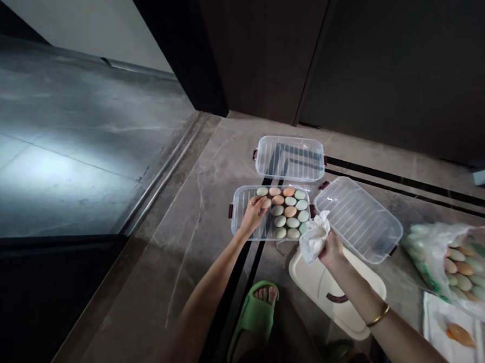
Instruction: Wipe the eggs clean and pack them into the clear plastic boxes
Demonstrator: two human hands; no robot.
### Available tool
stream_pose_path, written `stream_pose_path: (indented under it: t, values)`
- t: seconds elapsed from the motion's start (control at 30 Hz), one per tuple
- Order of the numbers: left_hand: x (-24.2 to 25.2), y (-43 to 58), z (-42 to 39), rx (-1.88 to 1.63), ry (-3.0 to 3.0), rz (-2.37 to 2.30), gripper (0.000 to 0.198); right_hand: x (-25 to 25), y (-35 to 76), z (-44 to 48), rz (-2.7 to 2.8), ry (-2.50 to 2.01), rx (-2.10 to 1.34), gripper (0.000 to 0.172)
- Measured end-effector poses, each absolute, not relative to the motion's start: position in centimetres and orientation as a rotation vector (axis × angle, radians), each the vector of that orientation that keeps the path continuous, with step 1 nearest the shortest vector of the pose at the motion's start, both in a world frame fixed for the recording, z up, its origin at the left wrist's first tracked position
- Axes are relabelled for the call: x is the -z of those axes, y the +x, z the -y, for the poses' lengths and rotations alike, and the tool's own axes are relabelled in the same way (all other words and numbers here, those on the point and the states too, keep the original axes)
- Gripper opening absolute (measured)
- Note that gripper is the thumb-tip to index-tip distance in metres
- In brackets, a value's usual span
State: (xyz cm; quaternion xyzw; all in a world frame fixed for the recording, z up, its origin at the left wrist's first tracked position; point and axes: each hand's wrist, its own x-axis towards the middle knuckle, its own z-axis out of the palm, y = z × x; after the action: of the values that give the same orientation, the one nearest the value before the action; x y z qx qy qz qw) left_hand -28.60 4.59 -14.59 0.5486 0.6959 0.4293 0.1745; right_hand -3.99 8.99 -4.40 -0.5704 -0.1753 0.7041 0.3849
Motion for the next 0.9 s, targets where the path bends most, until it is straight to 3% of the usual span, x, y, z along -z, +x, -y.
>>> stream_pose_path:
  t: [0.4,0.57,0.73,0.9]
  values:
    - [13.9,-27.5,-5.2,-0.988,1.435,-2.113,0.04,4.7,-2.0,-7.8,0.247,-1.587,-1.806,0.008]
    - [13.6,-26.9,-5.2,-0.915,1.417,-2.193,0.04,3.9,-3.3,-8.3,0.292,-1.487,-1.913,0.012]
    - [13.8,-26.6,-5.5,-0.892,1.385,-2.163,0.054,2.9,-4.3,-8.8,0.371,-1.463,-1.99,0.021]
    - [13.1,-26.7,-5.2,-0.855,1.354,-2.138,0.06,2.5,-3.8,-8.8,0.39,-1.594,-1.939,0.017]
